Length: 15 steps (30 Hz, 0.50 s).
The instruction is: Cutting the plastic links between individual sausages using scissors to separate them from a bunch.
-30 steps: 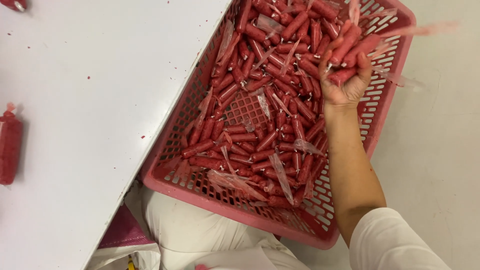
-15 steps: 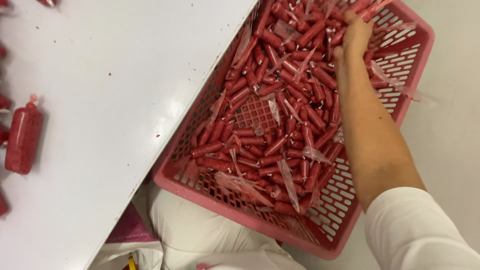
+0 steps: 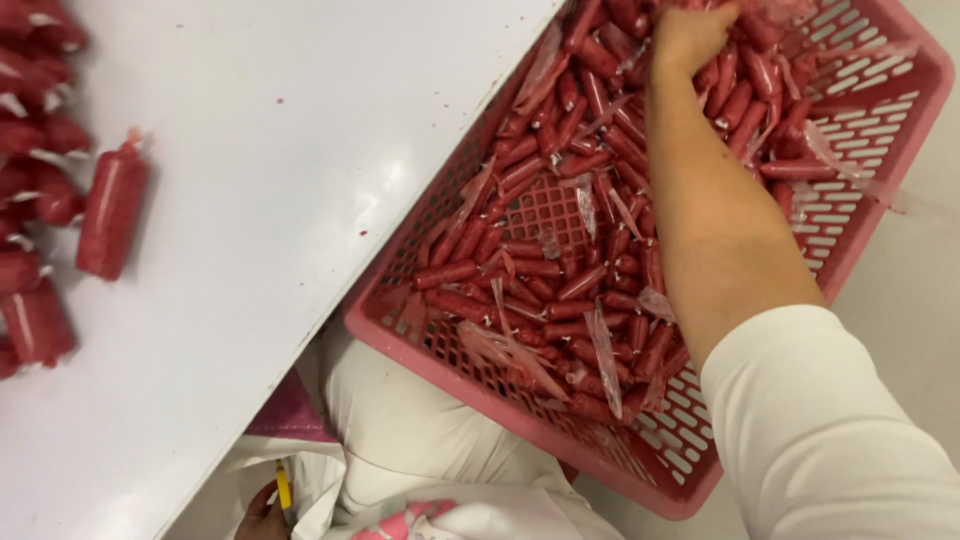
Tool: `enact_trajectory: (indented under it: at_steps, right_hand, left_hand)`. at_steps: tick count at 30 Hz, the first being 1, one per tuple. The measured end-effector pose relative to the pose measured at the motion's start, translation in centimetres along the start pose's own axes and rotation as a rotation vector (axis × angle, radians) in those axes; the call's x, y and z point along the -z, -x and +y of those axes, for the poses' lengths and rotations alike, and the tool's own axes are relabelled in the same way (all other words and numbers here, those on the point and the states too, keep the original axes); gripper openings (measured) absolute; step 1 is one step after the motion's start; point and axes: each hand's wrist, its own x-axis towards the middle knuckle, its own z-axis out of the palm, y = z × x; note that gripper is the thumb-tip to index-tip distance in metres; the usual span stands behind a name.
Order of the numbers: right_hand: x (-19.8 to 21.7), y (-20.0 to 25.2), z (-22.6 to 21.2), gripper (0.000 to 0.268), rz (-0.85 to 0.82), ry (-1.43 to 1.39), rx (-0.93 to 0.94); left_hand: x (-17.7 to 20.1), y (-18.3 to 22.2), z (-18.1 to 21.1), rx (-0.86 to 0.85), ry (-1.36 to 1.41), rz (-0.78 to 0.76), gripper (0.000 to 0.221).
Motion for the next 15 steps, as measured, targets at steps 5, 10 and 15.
enact_trajectory:
  at_steps: [5,10,15]
  right_hand:
    - [12.0,6.1,-5.2,0.037,-0.248,-0.871,-0.467]
    - [23.0,9.6,-4.5,0.04,-0.561,-1.557,-0.705]
    - [34.9,19.5,-9.4,0.09,-1.184,-1.946,-0.937]
  left_hand:
    - [0.5,-1.0,-2.1,-0.225,0.102,0.13,0.039]
    - [2.5,0.0,-1.6,-0.337,0.605,-0.179,0.045]
    - [4.1,4.6,-0.2,-0.374,0.994,-0.549,0.063]
